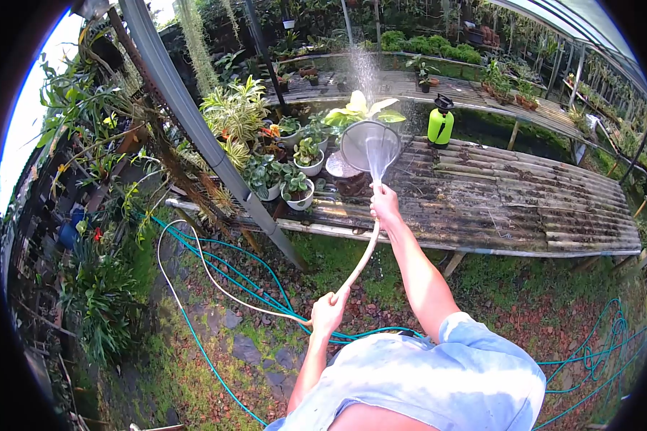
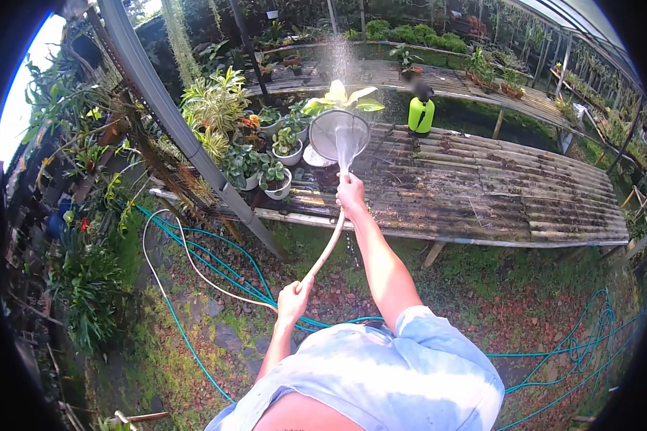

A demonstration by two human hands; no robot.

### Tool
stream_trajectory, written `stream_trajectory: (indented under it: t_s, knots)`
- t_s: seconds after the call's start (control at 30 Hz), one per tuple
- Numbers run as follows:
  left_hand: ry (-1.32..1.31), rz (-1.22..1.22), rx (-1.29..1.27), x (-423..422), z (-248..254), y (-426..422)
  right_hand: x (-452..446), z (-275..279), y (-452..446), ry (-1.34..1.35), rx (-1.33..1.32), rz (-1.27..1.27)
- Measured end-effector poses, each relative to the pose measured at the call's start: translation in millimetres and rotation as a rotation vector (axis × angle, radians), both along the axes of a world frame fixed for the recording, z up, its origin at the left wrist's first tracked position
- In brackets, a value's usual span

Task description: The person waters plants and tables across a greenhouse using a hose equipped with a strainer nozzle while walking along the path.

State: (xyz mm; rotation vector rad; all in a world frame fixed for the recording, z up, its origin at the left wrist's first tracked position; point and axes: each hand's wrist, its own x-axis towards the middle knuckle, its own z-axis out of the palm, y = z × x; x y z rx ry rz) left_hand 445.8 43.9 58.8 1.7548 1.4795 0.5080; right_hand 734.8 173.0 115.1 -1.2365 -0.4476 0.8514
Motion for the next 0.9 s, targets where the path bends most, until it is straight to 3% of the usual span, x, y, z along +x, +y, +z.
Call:
stream_trajectory:
  t_s: [0.47,0.9]
  knots:
    - [-0.033,-0.080,-0.036,13,30,0,28,3,1,-0.027,0.011,0.023]
    - [-0.030,-0.133,-0.001,-17,27,38,4,8,20,-0.012,0.021,-0.015]
